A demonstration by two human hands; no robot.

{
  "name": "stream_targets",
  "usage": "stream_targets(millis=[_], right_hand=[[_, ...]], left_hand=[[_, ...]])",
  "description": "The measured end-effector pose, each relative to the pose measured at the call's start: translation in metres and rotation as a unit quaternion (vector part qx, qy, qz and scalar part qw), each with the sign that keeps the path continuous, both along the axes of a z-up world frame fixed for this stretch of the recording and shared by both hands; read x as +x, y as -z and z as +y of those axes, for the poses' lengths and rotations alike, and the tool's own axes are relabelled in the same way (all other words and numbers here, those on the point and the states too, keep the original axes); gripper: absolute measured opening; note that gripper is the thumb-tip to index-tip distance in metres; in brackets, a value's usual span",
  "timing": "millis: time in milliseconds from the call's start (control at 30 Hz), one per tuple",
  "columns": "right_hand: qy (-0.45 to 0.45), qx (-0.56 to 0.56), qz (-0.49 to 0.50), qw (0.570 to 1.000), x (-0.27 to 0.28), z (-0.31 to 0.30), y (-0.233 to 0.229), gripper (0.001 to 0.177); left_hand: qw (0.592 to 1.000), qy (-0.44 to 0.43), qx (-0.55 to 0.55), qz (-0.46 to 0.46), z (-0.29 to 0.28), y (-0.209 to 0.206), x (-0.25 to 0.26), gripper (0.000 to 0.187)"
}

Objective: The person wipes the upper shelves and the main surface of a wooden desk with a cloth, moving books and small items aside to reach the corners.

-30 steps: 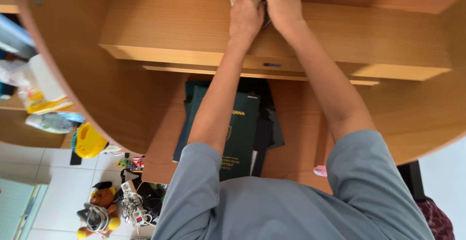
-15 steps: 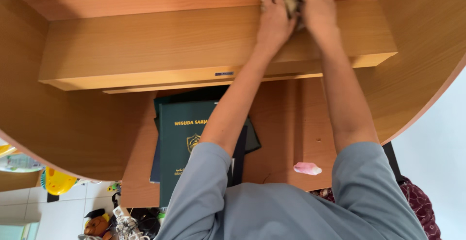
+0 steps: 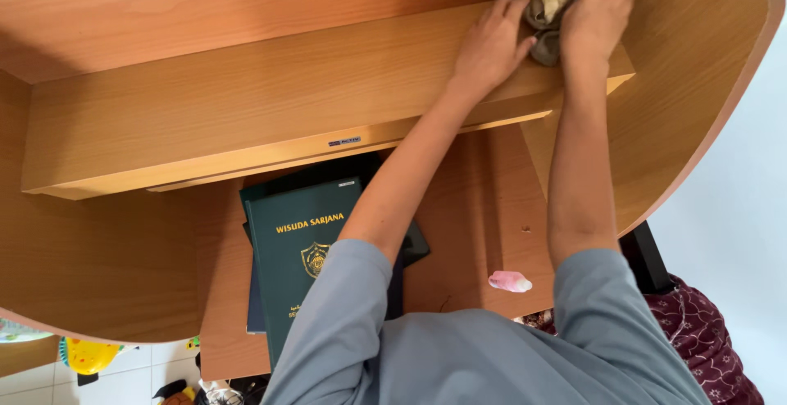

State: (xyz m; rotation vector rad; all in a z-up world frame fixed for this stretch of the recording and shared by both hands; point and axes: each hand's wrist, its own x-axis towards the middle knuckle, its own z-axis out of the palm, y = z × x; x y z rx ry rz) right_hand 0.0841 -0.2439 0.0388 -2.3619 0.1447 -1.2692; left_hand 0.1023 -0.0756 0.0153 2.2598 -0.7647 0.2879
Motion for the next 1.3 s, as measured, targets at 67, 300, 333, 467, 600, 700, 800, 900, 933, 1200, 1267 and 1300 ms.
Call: stream_targets(millis=[67,300,333,467,600,700,800,900,933,1200,1267,1300], right_hand=[[-0.081,0.287,-0.068,0.952,-0.003,-0.001,-0.010,0.020],[0.174,-0.171,0.005,0.970,-0.011,-0.006,-0.005,0.051],[0.151,-0.144,0.014,0.978,-0.006,-0.007,0.001,0.057],[0.088,-0.052,0.045,0.994,0.024,-0.018,0.018,0.081],[0.122,-0.047,0.041,0.991,0.051,-0.029,0.032,0.065],[0.122,-0.007,0.018,0.992,0.066,-0.043,0.046,0.049],[0.148,0.028,0.021,0.988,0.083,-0.055,0.064,0.043],[0.141,0.053,0.040,0.988,0.090,-0.060,0.075,0.041],[0.136,0.058,0.036,0.988,0.091,-0.060,0.076,0.040],[0.115,0.119,0.121,0.979,0.113,0.022,0.090,0.048],[0.073,0.091,0.081,0.990,0.109,0.075,0.092,0.045],[0.043,0.083,0.037,0.995,0.101,0.099,0.090,0.046]], left_hand=[[1.000,-0.006,-0.011,-0.007,0.015,-0.004,-0.002,0.049],[0.999,-0.014,-0.043,-0.021,0.043,-0.007,-0.004,0.039],[0.999,-0.017,-0.041,-0.026,0.044,-0.007,-0.004,0.039],[0.998,-0.020,-0.060,-0.020,0.048,-0.006,-0.005,0.037],[0.998,-0.030,-0.063,0.003,0.060,-0.004,-0.007,0.035],[0.997,-0.037,-0.073,-0.007,0.070,0.002,-0.006,0.034],[0.994,-0.038,-0.095,-0.026,0.087,0.007,-0.003,0.033],[0.991,-0.040,-0.122,-0.033,0.108,0.008,-0.005,0.031],[0.989,-0.042,-0.132,-0.047,0.116,0.007,-0.005,0.030],[0.981,-0.081,-0.156,-0.082,0.182,-0.008,-0.004,0.029],[0.980,-0.089,-0.165,-0.072,0.203,-0.009,-0.006,0.028],[0.978,-0.098,-0.161,-0.084,0.214,-0.010,-0.007,0.028]])
